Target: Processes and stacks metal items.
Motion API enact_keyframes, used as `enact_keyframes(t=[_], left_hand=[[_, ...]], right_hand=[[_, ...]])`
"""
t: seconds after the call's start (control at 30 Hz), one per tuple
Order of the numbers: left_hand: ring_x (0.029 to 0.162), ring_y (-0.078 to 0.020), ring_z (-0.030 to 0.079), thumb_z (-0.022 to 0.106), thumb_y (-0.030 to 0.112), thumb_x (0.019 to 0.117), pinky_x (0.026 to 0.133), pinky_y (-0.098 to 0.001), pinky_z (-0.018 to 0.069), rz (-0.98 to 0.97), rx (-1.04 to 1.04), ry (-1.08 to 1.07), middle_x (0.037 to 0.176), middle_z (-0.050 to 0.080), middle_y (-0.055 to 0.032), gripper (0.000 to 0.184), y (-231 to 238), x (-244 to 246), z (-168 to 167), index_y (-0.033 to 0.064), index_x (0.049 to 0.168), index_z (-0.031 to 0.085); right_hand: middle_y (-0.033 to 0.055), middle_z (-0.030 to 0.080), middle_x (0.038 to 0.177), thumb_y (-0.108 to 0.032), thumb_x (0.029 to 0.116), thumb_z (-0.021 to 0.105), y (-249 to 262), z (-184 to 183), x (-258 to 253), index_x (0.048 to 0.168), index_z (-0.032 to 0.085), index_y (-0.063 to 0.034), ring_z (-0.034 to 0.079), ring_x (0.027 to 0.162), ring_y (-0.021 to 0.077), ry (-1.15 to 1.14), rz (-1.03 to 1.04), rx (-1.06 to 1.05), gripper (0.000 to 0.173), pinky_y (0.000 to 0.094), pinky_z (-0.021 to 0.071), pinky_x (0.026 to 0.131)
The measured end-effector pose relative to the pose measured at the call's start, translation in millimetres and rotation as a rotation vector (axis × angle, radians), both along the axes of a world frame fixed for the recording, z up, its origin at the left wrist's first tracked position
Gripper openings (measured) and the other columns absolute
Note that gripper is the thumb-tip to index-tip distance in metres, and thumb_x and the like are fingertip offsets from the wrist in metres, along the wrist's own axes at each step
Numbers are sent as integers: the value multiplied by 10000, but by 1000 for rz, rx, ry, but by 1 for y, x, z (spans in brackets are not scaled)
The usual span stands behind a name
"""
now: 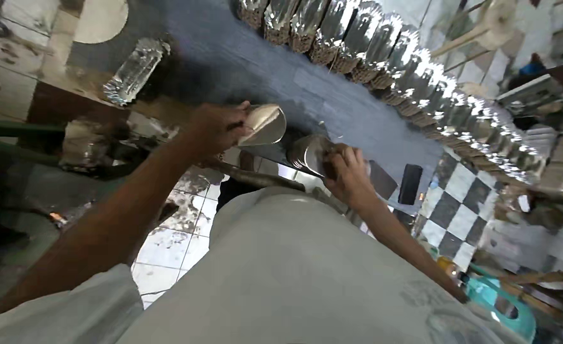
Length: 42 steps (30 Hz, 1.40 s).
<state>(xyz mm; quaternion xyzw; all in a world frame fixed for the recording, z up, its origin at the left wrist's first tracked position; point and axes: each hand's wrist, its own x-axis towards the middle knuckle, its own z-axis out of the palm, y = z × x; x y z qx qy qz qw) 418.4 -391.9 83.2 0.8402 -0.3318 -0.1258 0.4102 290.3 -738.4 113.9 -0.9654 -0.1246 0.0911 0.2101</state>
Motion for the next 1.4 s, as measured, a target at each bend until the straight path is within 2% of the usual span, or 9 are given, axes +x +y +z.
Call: enact_keyframes(t=[0.13,0.2,0.33,0.5,0.63,0.8,1.03,1.2,1.4], left_hand=[[1184,-362,645,477,98,1061,1049,-562,483,432,139,6,1276,652,-250,347,-14,-77,57,-28,1367,580],[1079,-106,646,418,196,1096,979,-330,539,799,-253,94,1186,653,-30,308,-20,-132,75,37,1329,541],[917,-77,707,353,359,1059,783,-328,615,1009,-1017,653,990,731,66,321,-45,-242,103,265,1063,660],[845,-127,718,598,323,1003,759,-322,615,985,-1183,878,940,736,3,153,-75,-329,104,235,1080,697],[1008,-165,716,730,283,925,896,-390,610,929,-1192,652,1089,735,-35,295,-26,-321,119,205,1196,645],[973,-104,704,357,186,1072,831,-315,612,1073,-1182,443,1066,714,13,261,35,-313,134,217,1184,591],[791,-100,659,284,215,1121,691,-261,586,1128,-900,930,974,647,-14,296,71,-344,64,123,1334,468],[951,-54,686,411,184,1081,833,-286,605,912,-935,718,1078,686,91,268,180,-313,38,234,1327,508],[1210,-171,626,412,204,1102,1012,-416,553,734,-1069,610,1363,604,-28,405,197,-265,72,177,1507,406]], right_hand=[[126,631,1268,-193,836,834,-49,-5,33,1094,751,-82,606,1184,236,234,190,495,292,405,545,999],[134,632,1249,-149,839,826,-64,-7,46,1074,748,-44,657,1075,177,404,206,695,269,313,605,881],[103,656,1194,-144,844,822,-72,-6,62,1049,751,-65,603,727,106,559,210,703,231,257,513,554],[90,715,1140,-108,903,742,-70,-7,64,1005,759,-27,664,868,118,558,214,698,131,325,580,789],[85,712,904,-136,961,699,-64,-1,53,1059,750,-31,579,626,110,514,105,639,152,311,509,555],[274,703,1074,-76,992,587,-17,62,-9,1175,692,6,686,992,473,9,-118,143,226,702,523,847],[329,671,1088,-121,990,622,39,58,-46,1274,609,-36,652,959,582,-25,-357,-151,296,779,488,749],[74,652,928,-210,1082,501,175,56,-94,1178,608,-8,655,785,129,-29,-348,460,248,350,598,728],[23,646,825,-131,1063,529,368,79,-117,1071,636,-46,621,678,83,258,-175,1049,137,262,558,608]])
